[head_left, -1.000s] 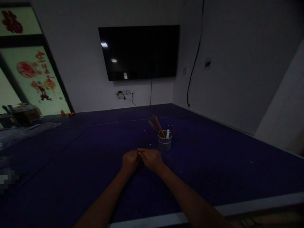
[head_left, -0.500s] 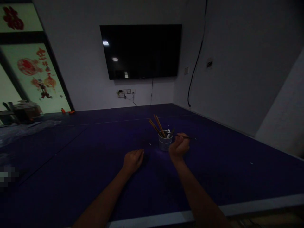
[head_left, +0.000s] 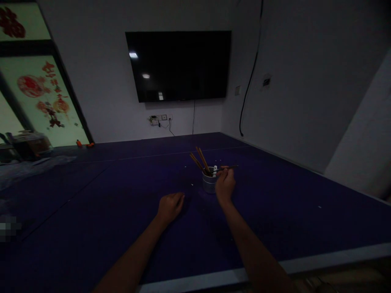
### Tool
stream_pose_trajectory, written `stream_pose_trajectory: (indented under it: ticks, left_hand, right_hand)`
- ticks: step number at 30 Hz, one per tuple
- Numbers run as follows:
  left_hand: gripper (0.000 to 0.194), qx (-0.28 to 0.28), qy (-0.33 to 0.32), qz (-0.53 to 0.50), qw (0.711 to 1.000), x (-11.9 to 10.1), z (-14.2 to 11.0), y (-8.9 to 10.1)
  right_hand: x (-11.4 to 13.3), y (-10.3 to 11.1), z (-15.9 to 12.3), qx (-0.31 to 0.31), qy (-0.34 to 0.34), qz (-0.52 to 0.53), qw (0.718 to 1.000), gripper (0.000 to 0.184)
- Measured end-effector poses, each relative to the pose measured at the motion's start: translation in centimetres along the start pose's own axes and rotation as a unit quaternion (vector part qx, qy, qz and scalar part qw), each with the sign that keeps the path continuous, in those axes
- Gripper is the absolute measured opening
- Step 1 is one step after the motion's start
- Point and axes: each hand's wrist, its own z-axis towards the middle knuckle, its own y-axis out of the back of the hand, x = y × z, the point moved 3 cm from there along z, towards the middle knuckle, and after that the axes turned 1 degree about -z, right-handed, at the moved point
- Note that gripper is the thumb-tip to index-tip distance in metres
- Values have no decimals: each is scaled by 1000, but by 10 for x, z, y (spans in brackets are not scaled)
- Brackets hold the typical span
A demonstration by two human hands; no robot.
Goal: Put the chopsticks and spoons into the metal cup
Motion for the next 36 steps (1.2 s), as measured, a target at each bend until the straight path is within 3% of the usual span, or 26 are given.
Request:
stream_pose_trajectory:
  ticks: [5, 11, 25, 29, 36]
  left_hand:
    - [31, 18, 7, 4, 1000, 0, 0, 1]
    - [31, 38, 7, -3, 999, -1, 0, 1]
    - [30, 64, 13, 1, 998, 0, -1, -2]
    - [31, 76, 14, 4, 997, 1, -1, -2]
    - [31, 89, 20, 0, 996, 2, -2, -4]
  right_hand:
    - [-1, -4, -1, 40, 19, -98, 994, 39]
    - [3, -6, -3, 81, 42, -254, 963, 38]
    - [13, -6, 0, 161, 43, -410, 897, 47]
    - [15, -6, -2, 168, 54, -394, 902, 45]
    - [8, -3, -7, 121, 26, -291, 949, 44]
